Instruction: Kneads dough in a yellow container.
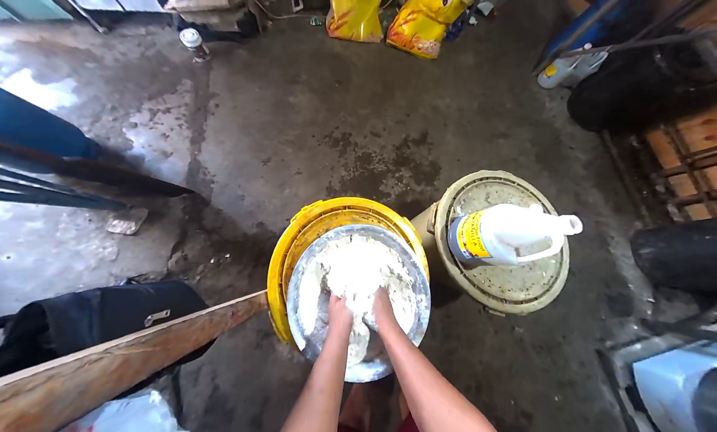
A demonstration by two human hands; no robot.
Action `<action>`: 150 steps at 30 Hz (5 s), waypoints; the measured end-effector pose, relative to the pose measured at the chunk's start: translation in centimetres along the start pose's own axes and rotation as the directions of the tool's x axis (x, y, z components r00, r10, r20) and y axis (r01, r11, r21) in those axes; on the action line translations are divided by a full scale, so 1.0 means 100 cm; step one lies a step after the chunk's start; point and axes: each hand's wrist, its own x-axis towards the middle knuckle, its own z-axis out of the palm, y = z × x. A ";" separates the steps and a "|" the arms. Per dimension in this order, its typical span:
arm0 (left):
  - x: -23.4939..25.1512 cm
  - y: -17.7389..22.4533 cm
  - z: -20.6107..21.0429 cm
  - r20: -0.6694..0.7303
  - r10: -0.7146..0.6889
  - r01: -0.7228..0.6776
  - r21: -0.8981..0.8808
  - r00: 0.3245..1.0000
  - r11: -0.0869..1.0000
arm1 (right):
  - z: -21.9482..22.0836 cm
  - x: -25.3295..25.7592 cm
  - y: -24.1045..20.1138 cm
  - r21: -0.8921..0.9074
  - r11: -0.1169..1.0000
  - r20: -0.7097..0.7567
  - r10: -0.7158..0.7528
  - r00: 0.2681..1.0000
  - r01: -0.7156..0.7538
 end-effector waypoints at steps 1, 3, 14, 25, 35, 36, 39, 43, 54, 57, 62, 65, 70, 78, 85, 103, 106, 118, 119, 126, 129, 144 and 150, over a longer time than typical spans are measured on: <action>-0.003 0.002 -0.001 -0.001 -0.001 0.001 0.031 1.000 1.000 | -0.004 0.000 -0.002 -0.108 0.993 0.011 0.055 0.998 -0.054; -0.006 0.002 -0.008 -0.043 0.042 -0.033 0.186 0.998 0.982 | -0.015 -0.004 -0.007 -0.220 0.963 0.010 0.162 0.987 -0.156; -0.004 0.016 -0.015 0.224 0.048 -0.215 0.821 0.973 0.529 | -0.049 -0.018 -0.007 -0.153 0.985 0.219 -0.045 0.975 0.080; -0.019 0.024 -0.051 0.325 0.073 -0.226 0.462 0.943 0.858 | -0.071 -0.024 0.001 0.149 0.986 0.195 -0.097 0.976 0.068; -0.021 0.004 -0.038 0.229 0.113 -0.150 0.150 0.967 0.977 | -0.071 -0.047 0.005 0.182 0.983 0.181 -0.047 0.982 0.013; -0.022 0.004 -0.036 0.219 0.103 -0.127 0.100 0.970 0.987 | -0.068 -0.046 0.003 0.185 0.980 0.162 -0.106 0.981 0.075; -0.021 0.004 -0.040 0.198 0.072 -0.088 0.071 0.978 0.994 | -0.070 -0.044 0.002 0.168 0.980 0.079 -0.116 0.990 0.101; -0.019 0.007 -0.058 0.255 0.020 -0.108 0.337 0.967 0.935 | -0.081 -0.039 0.015 0.138 0.990 0.046 -0.021 0.999 0.015; -0.015 0.013 -0.057 0.146 0.116 -0.180 0.584 0.982 0.792 | -0.094 -0.054 0.013 -0.075 0.995 0.131 0.069 0.989 -0.060; -0.015 0.011 -0.062 0.149 0.114 -0.179 0.573 0.982 0.799 | -0.092 -0.059 0.008 -0.215 0.974 0.164 0.107 0.981 -0.070; -0.012 0.005 -0.072 0.149 0.176 -0.226 0.472 0.973 0.852 | -0.089 -0.046 0.003 -0.298 0.942 0.159 0.205 0.966 -0.151; -0.010 0.007 -0.076 0.098 0.172 -0.198 0.496 0.980 0.846 | -0.081 -0.020 -0.002 -0.309 0.939 0.069 0.180 0.981 -0.151; -0.017 0.017 -0.081 0.081 0.108 -0.135 0.572 0.991 0.809 | -0.077 -0.007 -0.010 -0.373 0.924 0.126 0.141 0.982 -0.085; -0.026 0.021 -0.082 0.054 0.149 -0.151 0.605 0.987 0.781 | -0.086 -0.048 -0.014 -0.355 0.931 0.093 0.130 0.987 -0.089; -0.004 0.011 -0.066 0.201 0.039 -0.205 0.962 0.979 0.181 | -0.065 -0.047 -0.010 -0.330 0.940 0.134 0.142 0.981 -0.091; -0.036 0.031 -0.059 0.170 0.118 -0.134 0.090 0.978 0.987 | -0.043 -0.065 -0.007 0.108 0.983 0.047 -0.151 0.987 0.145; -0.043 0.032 -0.059 0.189 0.020 -0.044 0.127 0.982 0.991 | -0.040 -0.057 0.000 -0.023 0.980 0.087 -0.197 0.977 0.200; -0.028 0.018 -0.061 0.209 0.070 -0.207 0.766 0.975 0.609 | -0.061 -0.059 0.000 -0.291 0.955 0.188 -0.011 0.982 0.066; -0.029 0.018 -0.060 0.182 0.063 -0.187 0.819 0.981 0.543 | -0.063 -0.059 0.000 -0.323 0.946 0.208 0.030 0.978 0.040; -0.020 -0.010 -0.050 0.122 -0.011 -0.083 0.740 0.993 0.668 | -0.064 -0.015 0.020 -0.109 0.980 0.023 0.171 0.985 -0.168; -0.018 -0.022 -0.034 0.079 0.009 -0.042 0.431 0.997 0.901 | -0.045 0.000 0.026 0.211 0.965 0.165 0.122 0.979 -0.156; -0.033 -0.009 0.001 -0.040 -0.205 0.152 -0.535 0.978 0.831 | -0.040 -0.025 -0.012 0.170 0.982 0.314 -0.132 0.940 0.081; -0.041 0.001 -0.021 -0.059 -0.119 0.094 -0.323 0.991 0.942 | -0.061 -0.013 -0.015 -0.219 0.974 0.212 -0.013 0.977 0.061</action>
